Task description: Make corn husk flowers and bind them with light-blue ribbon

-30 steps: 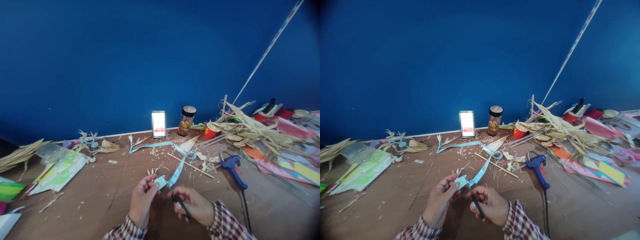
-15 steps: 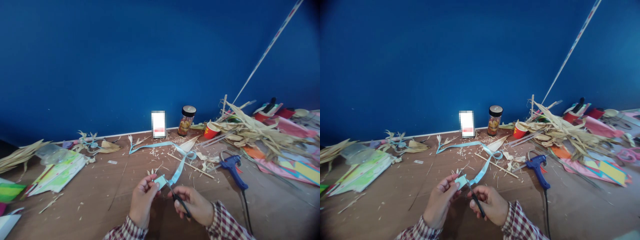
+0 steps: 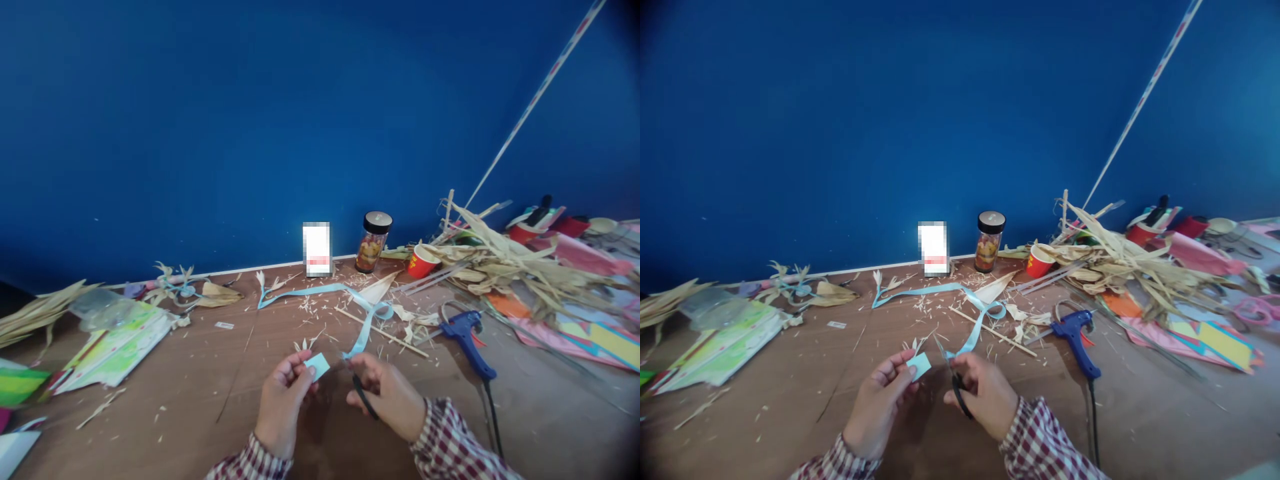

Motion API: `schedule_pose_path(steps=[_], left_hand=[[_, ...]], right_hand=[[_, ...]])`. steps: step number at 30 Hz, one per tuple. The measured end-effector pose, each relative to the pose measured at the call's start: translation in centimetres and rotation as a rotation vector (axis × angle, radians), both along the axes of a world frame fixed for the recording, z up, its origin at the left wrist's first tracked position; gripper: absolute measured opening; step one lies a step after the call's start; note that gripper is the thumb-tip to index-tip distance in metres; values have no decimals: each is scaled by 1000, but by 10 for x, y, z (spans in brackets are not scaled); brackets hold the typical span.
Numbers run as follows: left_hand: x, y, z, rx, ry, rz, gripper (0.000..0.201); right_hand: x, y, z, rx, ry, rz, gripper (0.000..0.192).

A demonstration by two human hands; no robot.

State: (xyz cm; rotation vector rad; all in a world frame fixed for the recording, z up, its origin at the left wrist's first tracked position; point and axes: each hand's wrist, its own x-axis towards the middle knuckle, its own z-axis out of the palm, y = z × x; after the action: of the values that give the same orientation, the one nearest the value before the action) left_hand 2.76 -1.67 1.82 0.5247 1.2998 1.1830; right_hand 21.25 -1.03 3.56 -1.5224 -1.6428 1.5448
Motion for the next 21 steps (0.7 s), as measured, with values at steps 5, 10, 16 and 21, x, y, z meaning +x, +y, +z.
schedule_pose_path(steps=[5, 10, 16, 21], left_hand=[[-19, 0, 4, -6, -23, 77, 36], [-44, -2, 6, -18, -29, 209, 34], [-52, -10, -1, -38, -26, 197, 33], [-49, -16, -3, -57, -37, 152, 38]], right_hand=[[13, 24, 20, 422, -598, 123, 19], [14, 40, 34, 506, -750, 228, 19], [12, 43, 37, 599, -817, 350, 26], [10, 29, 42, 521, -977, 308, 17]])
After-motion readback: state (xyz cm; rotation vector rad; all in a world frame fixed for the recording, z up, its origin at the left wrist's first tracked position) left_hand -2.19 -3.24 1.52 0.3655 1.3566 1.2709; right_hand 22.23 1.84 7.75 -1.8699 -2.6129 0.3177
